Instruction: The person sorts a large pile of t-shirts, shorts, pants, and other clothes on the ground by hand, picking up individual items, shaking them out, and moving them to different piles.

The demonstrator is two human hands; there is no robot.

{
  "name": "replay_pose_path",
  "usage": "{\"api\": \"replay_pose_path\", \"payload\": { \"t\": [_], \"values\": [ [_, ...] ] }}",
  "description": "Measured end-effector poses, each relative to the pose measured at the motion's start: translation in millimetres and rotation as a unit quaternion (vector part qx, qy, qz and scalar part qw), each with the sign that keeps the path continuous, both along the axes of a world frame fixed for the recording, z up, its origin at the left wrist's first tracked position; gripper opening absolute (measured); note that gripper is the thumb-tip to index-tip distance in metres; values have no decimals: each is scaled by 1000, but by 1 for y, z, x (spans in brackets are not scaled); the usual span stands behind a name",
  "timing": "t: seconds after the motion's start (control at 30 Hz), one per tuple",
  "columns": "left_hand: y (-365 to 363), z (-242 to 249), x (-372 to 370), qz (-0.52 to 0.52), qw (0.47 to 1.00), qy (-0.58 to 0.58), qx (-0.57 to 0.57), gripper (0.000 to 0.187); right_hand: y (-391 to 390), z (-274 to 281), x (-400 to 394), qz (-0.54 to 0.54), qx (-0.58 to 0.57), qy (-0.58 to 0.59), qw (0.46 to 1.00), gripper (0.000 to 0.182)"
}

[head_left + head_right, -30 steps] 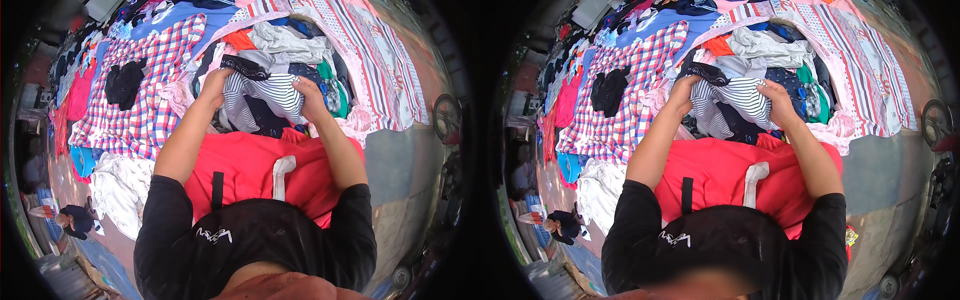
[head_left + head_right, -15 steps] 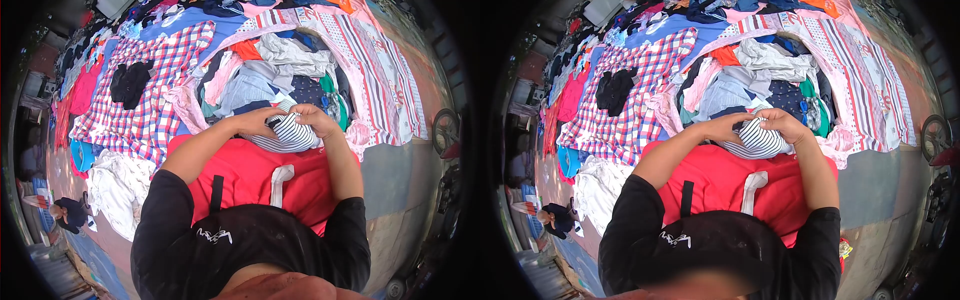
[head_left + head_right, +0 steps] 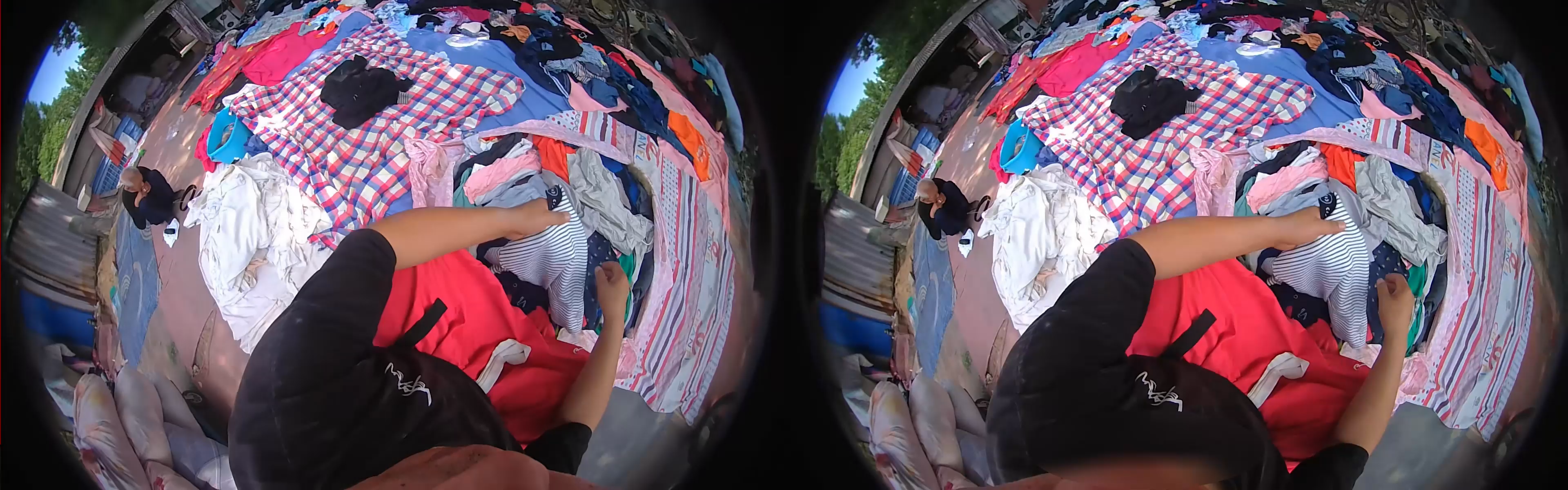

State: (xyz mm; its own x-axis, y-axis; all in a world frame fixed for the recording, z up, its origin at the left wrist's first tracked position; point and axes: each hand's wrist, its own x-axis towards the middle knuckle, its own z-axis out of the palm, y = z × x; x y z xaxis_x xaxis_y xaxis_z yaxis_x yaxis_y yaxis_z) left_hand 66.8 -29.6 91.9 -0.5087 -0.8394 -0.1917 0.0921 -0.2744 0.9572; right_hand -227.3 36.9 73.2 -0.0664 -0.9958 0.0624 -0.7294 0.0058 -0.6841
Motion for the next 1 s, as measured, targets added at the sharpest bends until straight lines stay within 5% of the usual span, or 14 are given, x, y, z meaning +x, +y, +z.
{"api": "replay_pose_path", "payload": {
  "t": [0.03, 0.07, 0.13, 0.27, 0.3, 0.37, 0.47, 0.5, 0.6, 0.67, 0.83, 0.97, 1.0],
  "values": [
    [-28, 0, 18, 60, 998, 15, 13, 38, 3, 1, 0, 9, -2, -15, 1000, 26],
    [-37, 51, 46, 152, 983, -30, 97, 34, 3, 3, 1, 15, -4, -30, 999, 25],
    [-80, 70, 121, 240, 965, 105, 17, 31, 3, -2, -5, 23, -19, -29, 999, 24],
    [-121, 141, 332, 535, 834, 98, -91, 55, 11, -1, -10, 6, -22, -43, 999, 28],
    [-132, 134, 413, 481, 858, 125, -133, 65, 16, 10, -5, 1, -23, -48, 999, 29],
    [-81, 153, 418, 669, 736, 15, -105, 69, 17, 14, -4, 12, -31, -43, 999, 30],
    [-94, 53, 501, 650, 738, -181, 15, 63, 16, 20, 8, 31, -28, -55, 998, 30],
    [-91, 26, 471, 623, 744, -223, 88, 61, 15, 19, 10, 38, -26, -63, 997, 30],
    [-88, -25, 343, 361, 873, -300, 134, 56, 9, 14, 11, 47, -21, -55, 997, 29],
    [-100, -61, 267, 194, 901, -380, 82, 35, 8, 8, 11, 40, -31, -53, 997, 28],
    [-121, -111, 80, -66, 880, -460, -95, 26, 11, 10, 5, 7, 0, -13, 1000, 26],
    [-123, -159, -22, -82, 797, -481, -355, 29, 12, 9, -1, -8, 9, 11, 1000, 26],
    [-122, -162, -41, -57, 813, -477, -329, 31, 13, 10, -1, -4, 18, 21, 1000, 26]
  ]
}}
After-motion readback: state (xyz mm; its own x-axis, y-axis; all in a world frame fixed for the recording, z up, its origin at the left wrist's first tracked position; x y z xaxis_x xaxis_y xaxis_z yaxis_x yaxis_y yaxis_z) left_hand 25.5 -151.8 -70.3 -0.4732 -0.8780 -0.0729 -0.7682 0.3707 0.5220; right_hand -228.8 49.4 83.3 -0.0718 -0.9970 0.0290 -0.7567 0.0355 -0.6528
